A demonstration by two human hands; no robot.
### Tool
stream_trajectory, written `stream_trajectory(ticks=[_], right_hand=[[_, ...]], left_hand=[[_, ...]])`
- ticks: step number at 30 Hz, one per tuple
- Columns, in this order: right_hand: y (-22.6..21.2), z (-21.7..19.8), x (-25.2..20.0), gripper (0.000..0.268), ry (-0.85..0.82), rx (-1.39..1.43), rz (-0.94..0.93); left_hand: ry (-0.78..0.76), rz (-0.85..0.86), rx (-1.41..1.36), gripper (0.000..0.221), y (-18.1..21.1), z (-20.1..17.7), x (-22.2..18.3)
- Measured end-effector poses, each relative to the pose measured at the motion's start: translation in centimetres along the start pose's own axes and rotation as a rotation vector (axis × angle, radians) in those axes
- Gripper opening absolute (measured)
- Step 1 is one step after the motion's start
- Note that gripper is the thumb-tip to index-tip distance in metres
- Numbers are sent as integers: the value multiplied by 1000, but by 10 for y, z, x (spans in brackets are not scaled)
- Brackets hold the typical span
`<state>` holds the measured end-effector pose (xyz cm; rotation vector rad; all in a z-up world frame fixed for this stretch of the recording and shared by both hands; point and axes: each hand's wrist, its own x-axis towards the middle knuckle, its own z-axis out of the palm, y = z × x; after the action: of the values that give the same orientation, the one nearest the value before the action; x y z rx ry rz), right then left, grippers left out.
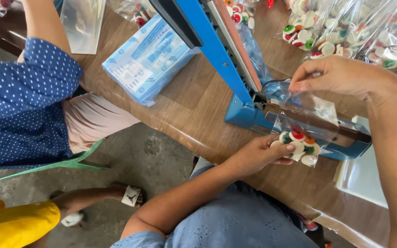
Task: Packaging small decorative items into plastic bags and sealing them using a manual heat sealer.
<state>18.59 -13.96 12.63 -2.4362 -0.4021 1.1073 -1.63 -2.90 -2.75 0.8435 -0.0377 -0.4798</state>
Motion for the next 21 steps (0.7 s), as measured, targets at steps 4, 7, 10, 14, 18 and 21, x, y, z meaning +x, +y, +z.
stream_trajectory(ticks=[4,7,10,14,18,21], right_hand=[[10,-4,-9,26,47,90,-122],[20,-2,-9,20,38,186,-163],[33,1,-5,23,36,272,-226],[44,4,-4,20,48,301,-312],[44,1,-18,18,109,315,-372],[49,-4,-29,18,158,287,-404]], left_hand=[[67,-5,35,40,8,9,-5],[81,-9,58,44,16,16,-10],[93,27,93,46,9,16,-9],[60,48,134,45,18,18,-12],[114,73,523,38,36,23,-17],[145,86,808,33,48,28,-19]])
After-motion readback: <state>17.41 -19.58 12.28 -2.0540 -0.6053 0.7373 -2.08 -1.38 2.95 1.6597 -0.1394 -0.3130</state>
